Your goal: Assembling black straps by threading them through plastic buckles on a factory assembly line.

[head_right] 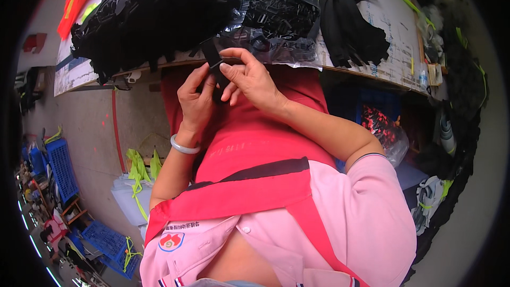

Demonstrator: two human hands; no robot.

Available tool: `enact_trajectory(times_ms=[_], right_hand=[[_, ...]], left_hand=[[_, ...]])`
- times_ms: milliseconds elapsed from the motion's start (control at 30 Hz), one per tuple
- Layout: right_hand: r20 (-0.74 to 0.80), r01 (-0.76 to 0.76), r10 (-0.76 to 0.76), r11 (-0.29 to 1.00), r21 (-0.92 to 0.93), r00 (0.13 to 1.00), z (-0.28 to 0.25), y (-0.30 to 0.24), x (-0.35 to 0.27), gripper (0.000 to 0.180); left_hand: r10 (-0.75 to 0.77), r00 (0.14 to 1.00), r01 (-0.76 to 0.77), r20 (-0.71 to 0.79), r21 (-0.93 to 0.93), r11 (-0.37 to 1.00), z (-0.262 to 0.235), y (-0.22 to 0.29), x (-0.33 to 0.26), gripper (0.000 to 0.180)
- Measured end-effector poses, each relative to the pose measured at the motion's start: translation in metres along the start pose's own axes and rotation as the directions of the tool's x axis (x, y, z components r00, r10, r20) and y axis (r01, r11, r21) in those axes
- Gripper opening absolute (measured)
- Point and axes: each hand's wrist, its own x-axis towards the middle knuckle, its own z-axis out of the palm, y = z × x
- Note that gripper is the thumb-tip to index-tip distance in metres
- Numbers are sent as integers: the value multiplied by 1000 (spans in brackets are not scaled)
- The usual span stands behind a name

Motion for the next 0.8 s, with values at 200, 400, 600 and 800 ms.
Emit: enact_trajectory(times_ms=[200, 400, 600, 800], right_hand=[[31, 87, -82, 957, -276, 996, -8, 3, 9, 17], [109, 564, -572, 726, -394, 813, 4, -38, -1, 9], [167, 728, -716, 686, -15, 678, -18, -144, -19, 20], [46, -190, 238, 867, -461, 970, -3, -34, -8, 18]], left_hand=[[-449, 872, 489, 195, -298, 820, -19, 8, 0, 22], [-460, 887, 462, 53, -146, 875, -26, 13, 14, 19], [-483, 875, 477, -42, -99, 873, -51, 16, 18, 21], [-334, 941, 324, -53, -146, 935, -28, 15, 9, 19]])
